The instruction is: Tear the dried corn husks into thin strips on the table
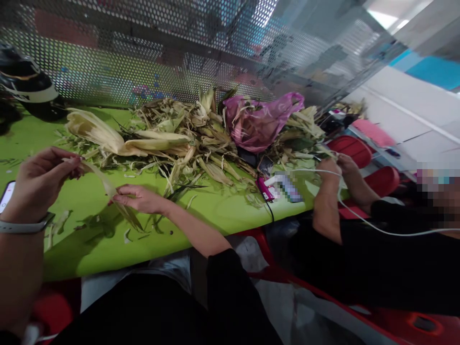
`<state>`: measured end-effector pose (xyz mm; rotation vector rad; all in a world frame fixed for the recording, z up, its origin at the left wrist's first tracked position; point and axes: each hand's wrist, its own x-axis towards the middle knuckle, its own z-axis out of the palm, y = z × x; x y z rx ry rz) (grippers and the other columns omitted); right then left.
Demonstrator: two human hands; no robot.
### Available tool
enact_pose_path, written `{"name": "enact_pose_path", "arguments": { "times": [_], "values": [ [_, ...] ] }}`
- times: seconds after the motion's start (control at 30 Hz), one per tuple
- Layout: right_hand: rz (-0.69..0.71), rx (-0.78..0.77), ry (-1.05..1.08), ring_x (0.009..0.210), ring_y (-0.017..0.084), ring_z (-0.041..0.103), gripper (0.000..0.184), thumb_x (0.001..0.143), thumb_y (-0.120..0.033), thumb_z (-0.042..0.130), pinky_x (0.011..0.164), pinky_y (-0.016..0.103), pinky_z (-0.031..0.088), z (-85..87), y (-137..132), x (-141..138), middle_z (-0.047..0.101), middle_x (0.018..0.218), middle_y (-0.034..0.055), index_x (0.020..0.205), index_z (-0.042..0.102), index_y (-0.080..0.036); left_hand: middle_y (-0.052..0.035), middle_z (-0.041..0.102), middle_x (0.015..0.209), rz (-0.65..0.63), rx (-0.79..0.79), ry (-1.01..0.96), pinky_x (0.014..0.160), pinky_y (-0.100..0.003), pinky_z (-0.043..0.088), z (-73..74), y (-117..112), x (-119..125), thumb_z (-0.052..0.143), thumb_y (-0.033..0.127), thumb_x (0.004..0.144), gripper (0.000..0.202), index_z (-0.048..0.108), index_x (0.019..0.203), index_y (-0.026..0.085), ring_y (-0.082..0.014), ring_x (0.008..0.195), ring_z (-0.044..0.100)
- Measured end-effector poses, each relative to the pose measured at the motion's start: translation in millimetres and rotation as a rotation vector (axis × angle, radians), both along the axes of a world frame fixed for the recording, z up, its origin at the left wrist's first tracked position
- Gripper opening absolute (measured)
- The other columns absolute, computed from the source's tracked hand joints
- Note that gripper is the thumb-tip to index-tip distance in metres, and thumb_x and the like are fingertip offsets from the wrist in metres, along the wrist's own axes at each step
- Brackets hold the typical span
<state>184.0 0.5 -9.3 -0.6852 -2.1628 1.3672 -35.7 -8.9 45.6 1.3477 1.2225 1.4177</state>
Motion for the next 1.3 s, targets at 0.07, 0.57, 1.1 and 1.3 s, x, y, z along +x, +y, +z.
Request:
{"name": "enact_pose_path", "arguments": {
  "times": [0.07, 0.57, 1.1, 1.3],
  "values": [
    [-0.097, 0.092, -0.075, 0.096, 0.015, 0.062, 0.026, 0.098, -0.032, 0.047, 0.089, 0.030, 0.049, -1.9, -1, -1, 0.067, 0.102, 0.0047, 0.098, 0.070, -0.018, 0.0016, 0.064, 0.069, 0.010, 0.007, -0.002, 0.063, -0.021, 0.046, -3.0, 3, -2, 0.069, 0.016, 0.081, 0.007, 0.064, 0.085, 0.015, -0.0083, 0.062, 0.056],
    [-0.257, -0.502, 0.200, 0.067, 0.010, 0.067, 0.033, 0.076, -0.042, 0.076, 0.074, 0.028, 0.058, 2.0, 14, 18, 0.073, 0.080, 0.0036, 0.085, 0.069, -0.012, -0.0012, 0.067, 0.065, 0.000, 0.049, 0.049, 0.055, -0.016, 0.048, -16.0, 14, -17, 0.073, 0.016, 0.074, 0.007, 0.068, 0.078, 0.014, -0.0085, 0.056, 0.059],
    [-0.199, -0.410, -0.019, 0.048, 0.006, 0.055, 0.018, 0.098, -0.028, 0.050, 0.047, 0.016, 0.046, 3.6, 10, 14, 0.055, 0.057, -0.0058, 0.090, 0.060, -0.015, 0.0007, 0.067, 0.064, 0.089, 0.059, -0.025, 0.054, -0.013, 0.048, -18.8, 19, -16, 0.073, 0.012, 0.074, 0.007, 0.067, 0.078, 0.013, -0.0071, 0.056, 0.058],
    [-0.165, -0.460, 0.036, 0.053, 0.008, 0.063, 0.018, 0.097, -0.028, 0.053, 0.055, 0.021, 0.056, 1.2, 10, 14, 0.064, 0.069, -0.0015, 0.084, 0.053, -0.015, 0.0007, 0.066, 0.060, 0.140, 0.028, -0.026, 0.052, -0.013, 0.047, -17.4, 20, -15, 0.073, 0.010, 0.071, 0.008, 0.065, 0.075, 0.012, -0.0064, 0.052, 0.058]
  ]
}}
